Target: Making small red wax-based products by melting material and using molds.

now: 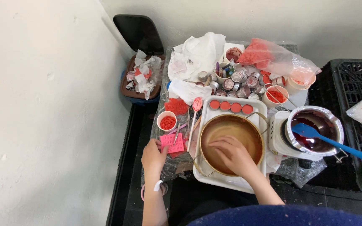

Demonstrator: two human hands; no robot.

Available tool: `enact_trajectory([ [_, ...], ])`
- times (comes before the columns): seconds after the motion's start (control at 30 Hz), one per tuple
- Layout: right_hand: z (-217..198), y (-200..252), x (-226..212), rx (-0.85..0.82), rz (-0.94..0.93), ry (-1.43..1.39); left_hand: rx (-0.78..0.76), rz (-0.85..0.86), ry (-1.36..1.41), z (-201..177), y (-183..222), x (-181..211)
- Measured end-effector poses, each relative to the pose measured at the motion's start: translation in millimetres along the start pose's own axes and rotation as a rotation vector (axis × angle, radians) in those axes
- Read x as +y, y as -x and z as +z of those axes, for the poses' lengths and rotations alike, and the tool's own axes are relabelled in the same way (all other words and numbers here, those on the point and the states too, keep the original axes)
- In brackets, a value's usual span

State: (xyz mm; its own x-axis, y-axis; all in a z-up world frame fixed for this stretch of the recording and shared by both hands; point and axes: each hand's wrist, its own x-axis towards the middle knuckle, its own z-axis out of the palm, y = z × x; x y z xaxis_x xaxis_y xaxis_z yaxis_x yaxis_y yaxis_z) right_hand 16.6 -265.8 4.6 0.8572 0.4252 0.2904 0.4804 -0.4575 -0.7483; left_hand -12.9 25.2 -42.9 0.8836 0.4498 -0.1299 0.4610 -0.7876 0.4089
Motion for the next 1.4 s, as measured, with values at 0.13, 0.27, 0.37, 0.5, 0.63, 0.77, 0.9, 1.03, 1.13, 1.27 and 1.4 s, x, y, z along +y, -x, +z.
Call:
enact_trajectory([
  [0.13,-0.8,20.9,15.7,0.052,0.024,-0.001,0.047,0.114,0.194,21.3,-11.1,-20.8],
  [0.27,-2.4,24.3,17.3,0.066,0.074,-0.022,-0.033,0.093,0.416,4.5,-5.3,-7.2],
  [0.37,-1.3,25.2,18.3,0.064,0.075,-0.034,-0.017,0.177,0.569,-12.7,-4.1,0.7],
  [0.5,-1.3,24.7,17.4,0.081,0.078,-0.048,-0.019,0.168,0.778,-18.5,-3.5,4.5],
  [0.63,0.1,30.4,26.3,0.099,0.101,-0.049,-0.043,0.226,0.992,-1.8,-9.1,9.2],
  [0.77,-7.6,31.9,22.6,0.147,0.274,-0.195,-0.168,0.427,1.176,24.1,-4.0,41.9],
  [0.9,-14.7,35.4,23.2,0.23,0.375,-0.367,-0.488,0.422,0.979,57.7,14.8,90.4],
  [1.03,-23.8,34.4,15.4,0.266,0.58,0.001,-0.443,0.546,0.936,53.7,26.3,127.3],
  [1.13,-24.6,36.0,20.7,0.365,0.463,0.066,-0.257,0.737,0.69,54.3,27.7,132.5],
  [1.27,-18.6,39.2,28.9,0.35,0.384,0.013,-0.223,0.708,0.47,51.6,28.6,134.4],
  [1.4,-16.9,47.4,27.1,0.44,0.252,0.138,-0.193,0.702,0.24,41.8,38.2,139.3],
])
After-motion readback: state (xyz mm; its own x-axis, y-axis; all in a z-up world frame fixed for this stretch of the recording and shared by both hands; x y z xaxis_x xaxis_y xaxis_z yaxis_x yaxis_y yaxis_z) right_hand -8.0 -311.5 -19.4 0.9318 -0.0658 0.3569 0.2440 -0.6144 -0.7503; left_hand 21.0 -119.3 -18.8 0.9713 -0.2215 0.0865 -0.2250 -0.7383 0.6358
